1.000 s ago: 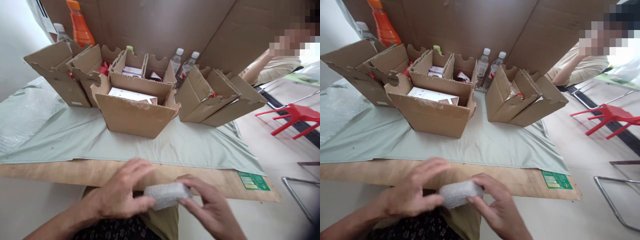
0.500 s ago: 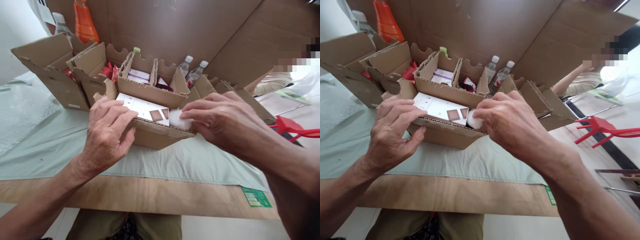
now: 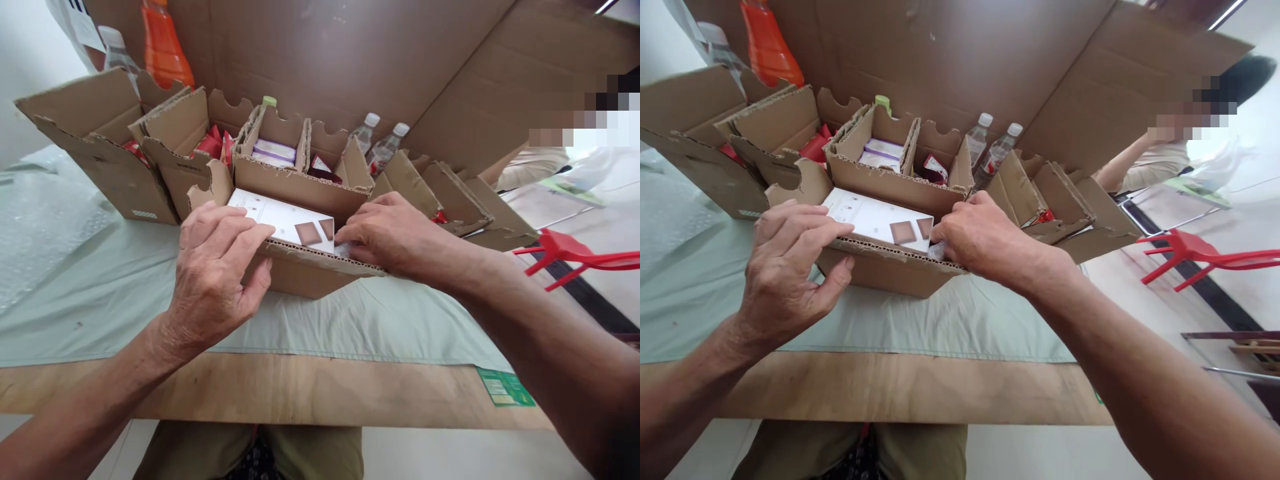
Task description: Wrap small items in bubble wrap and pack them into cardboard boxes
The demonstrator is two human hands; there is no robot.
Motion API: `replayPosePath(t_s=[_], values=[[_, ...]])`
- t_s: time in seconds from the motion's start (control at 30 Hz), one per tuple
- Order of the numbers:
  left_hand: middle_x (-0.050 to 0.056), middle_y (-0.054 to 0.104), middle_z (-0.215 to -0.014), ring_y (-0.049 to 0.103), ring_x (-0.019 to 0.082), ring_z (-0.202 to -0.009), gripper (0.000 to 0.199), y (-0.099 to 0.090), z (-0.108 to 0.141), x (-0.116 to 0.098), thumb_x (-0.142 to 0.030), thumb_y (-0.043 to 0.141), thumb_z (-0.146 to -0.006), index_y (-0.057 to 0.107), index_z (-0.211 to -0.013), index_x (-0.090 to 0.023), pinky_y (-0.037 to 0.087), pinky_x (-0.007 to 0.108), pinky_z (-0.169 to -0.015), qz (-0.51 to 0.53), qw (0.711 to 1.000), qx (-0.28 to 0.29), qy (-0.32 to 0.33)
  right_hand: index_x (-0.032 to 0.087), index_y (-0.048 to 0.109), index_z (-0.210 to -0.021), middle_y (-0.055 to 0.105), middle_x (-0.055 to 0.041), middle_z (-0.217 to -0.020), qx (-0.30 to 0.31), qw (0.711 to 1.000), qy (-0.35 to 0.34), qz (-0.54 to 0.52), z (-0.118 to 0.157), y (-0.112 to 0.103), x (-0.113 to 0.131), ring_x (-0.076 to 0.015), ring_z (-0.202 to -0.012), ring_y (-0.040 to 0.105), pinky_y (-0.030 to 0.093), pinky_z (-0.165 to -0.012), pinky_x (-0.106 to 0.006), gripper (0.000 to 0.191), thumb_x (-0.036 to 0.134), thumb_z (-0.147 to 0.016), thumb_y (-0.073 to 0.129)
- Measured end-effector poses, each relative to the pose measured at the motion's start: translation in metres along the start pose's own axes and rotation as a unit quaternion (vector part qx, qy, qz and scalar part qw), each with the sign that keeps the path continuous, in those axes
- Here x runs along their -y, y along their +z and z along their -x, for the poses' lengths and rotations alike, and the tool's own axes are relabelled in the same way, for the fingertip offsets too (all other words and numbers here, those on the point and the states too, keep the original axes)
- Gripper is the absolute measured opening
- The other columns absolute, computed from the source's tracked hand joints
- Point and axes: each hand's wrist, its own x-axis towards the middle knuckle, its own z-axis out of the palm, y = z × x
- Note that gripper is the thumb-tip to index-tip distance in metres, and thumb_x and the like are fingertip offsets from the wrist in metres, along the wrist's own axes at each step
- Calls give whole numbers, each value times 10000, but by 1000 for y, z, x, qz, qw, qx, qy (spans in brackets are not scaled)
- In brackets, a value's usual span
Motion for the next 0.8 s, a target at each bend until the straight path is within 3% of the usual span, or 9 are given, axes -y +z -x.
replayPosePath(t_s=[0.1,0.17,0.23,0.3,0.4,0.5,0.6,0.7,0.8], values=[[98,714,-1138,632,360,-1258,408,-2,-1,-3,-167,682,-877,645,-1279,-233,430,610,-1180,-1,1000,1,-2,287,808,-963,807,-24,-969,-1,999,8,-32,3,-1,1,-231,-1020,689,379,-944,-396,210,190,-914,629],[95,688,-1286,560,371,-1380,535,-8,1,-4,-170,703,-870,597,-1383,-279,395,620,-1219,6,1000,-8,-3,283,804,-1030,804,-31,-1103,-63,996,29,-61,14,-2,0,-257,-1122,690,404,-983,-426,235,188,-915,623],[89,577,-1504,442,378,-1498,713,-15,8,-2,-175,737,-855,500,-1513,-314,339,621,-1269,12,999,-27,-15,267,793,-1061,785,-39,-1200,-165,980,62,-95,35,-1,2,-275,-1189,686,438,-1024,-463,222,213,-927,625],[77,457,-1634,379,384,-1541,842,-22,21,7,-195,777,-840,417,-1592,-316,308,613,-1295,22,996,-63,-57,259,781,-1057,769,-45,-1244,-274,945,119,-132,63,5,8,-280,-1205,689,467,-1058,-496,182,255,-941,642],[60,433,-1664,414,398,-1523,842,-22,45,29,-285,775,-881,370,-1618,-335,370,624,-1256,114,969,-64,-211,257,750,-1110,750,-61,-1266,-380,870,225,-220,92,32,28,-264,-1189,699,521,-1052,-489,190,302,-946,665],[98,418,-1677,424,411,-1523,799,-9,57,44,-365,731,-915,346,-1614,-347,443,645,-1184,241,902,24,-356,235,666,-1276,735,-98,-1272,-349,815,266,-377,87,72,54,-251,-1117,716,583,-947,-439,393,397,-919,704],[150,469,-1625,443,397,-1509,789,9,54,41,-407,765,-851,424,-1552,-285,482,605,-1154,324,864,64,-380,214,608,-1305,731,-126,-1264,-284,763,249,-524,58,101,77,-250,-1056,718,598,-867,-408,516,536,-909,681],[148,522,-1554,484,371,-1465,764,14,55,17,-430,755,-850,434,-1523,-262,500,579,-1144,366,846,73,-380,202,615,-1241,746,-118,-1187,-296,718,285,-562,48,109,95,-239,-968,708,589,-809,-389,465,557,-940,595],[134,518,-1544,513,350,-1438,732,-1,79,-20,-390,719,-899,401,-1549,-280,466,588,-1186,361,846,93,-382,206,658,-1077,752,-85,-1005,-307,713,349,-525,76,108,118,-240,-869,688,573,-755,-381,371,546,-946,592]])
